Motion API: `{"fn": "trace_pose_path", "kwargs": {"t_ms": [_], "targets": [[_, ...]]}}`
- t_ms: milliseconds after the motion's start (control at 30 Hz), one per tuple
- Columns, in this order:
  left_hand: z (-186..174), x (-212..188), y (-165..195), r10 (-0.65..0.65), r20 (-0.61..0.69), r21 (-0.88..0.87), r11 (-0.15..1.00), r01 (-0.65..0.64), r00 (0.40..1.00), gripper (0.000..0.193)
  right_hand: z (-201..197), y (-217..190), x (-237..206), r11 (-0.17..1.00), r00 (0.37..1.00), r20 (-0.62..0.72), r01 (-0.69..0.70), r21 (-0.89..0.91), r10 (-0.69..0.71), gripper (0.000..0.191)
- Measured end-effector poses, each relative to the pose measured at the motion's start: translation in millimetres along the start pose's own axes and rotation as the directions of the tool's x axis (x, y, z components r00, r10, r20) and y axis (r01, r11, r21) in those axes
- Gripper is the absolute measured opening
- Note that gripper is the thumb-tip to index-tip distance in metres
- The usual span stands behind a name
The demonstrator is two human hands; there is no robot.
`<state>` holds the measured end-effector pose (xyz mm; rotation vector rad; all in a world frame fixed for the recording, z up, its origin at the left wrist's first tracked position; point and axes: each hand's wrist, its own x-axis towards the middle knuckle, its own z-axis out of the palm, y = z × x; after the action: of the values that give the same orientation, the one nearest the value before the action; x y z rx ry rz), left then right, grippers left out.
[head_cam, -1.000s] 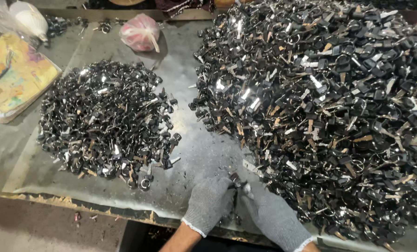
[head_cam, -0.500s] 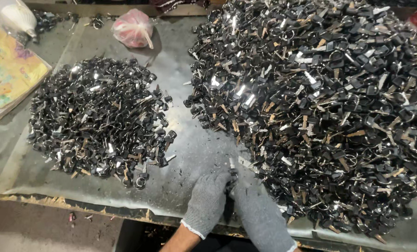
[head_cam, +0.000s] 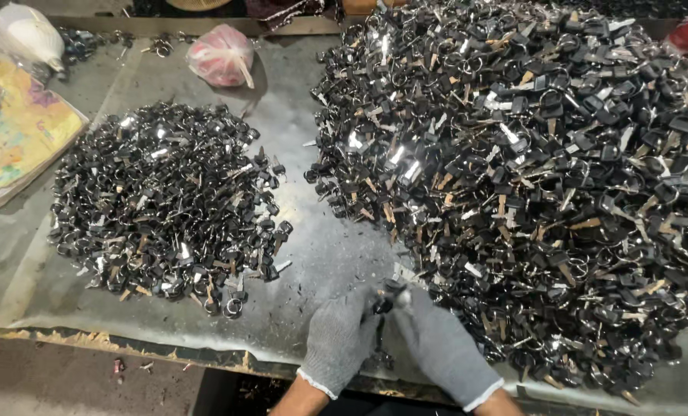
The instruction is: The person, wearing gray work gloves, repeatedly scoops small black metal parts from a large pile on a metal worktable and moves them onto a separate smaller pile, gradually building up the sorted heap while pushing stray pieces into place.
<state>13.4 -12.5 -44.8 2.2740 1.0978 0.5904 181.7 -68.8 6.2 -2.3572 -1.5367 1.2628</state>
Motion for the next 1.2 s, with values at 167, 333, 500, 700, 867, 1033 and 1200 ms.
{"fn": "trace_pose_path", "kwargs": {"t_ms": [167, 333, 500, 700, 867, 1033, 1200], "targets": [[2, -5, 0, 0.073, -0.038, 0.134, 0.989, -0.067, 0.997, 0.017, 32, 15, -7, 0.959, 0.949, -0.213, 0.185, -0.216, -0.231, 0.045], [-2, -3, 5, -0.103, 0.033, 0.047, 0.994, 0.101, 0.994, 0.014, 42, 30, 1, 0.959, 0.983, -0.093, 0.134, -0.248, -0.161, 0.039], [-4, -5, 5, 0.094, -0.043, -0.089, 0.991, -0.097, 0.995, 0.035, 57, 26, 13, 0.903, 0.975, -0.038, 0.19, -0.385, -0.221, 0.041], [-3, -3, 9, 0.126, -0.032, -0.054, 0.99, -0.128, 0.991, 0.031, 42, 18, 11, 0.749, 0.864, -0.03, 0.416, -0.516, -0.502, 0.024], [-17, 0, 14, -0.125, 0.066, -0.082, 0.988, 0.13, 0.99, 0.032, 15, 13, 1, 0.999, 0.978, 0.209, 0.006, 0.038, -0.014, 0.027], [-17, 1, 23, -0.042, -0.019, 0.028, 0.999, 0.042, 0.999, 0.037, 24, 20, -7, 0.992, 1.0, -0.018, 0.001, -0.126, -0.003, 0.043], [-9, 8, 25, -0.028, -0.055, 0.137, 0.99, 0.035, 0.998, 0.034, 36, 32, -2, 0.994, 0.997, -0.052, 0.049, -0.1, -0.054, 0.054]]}}
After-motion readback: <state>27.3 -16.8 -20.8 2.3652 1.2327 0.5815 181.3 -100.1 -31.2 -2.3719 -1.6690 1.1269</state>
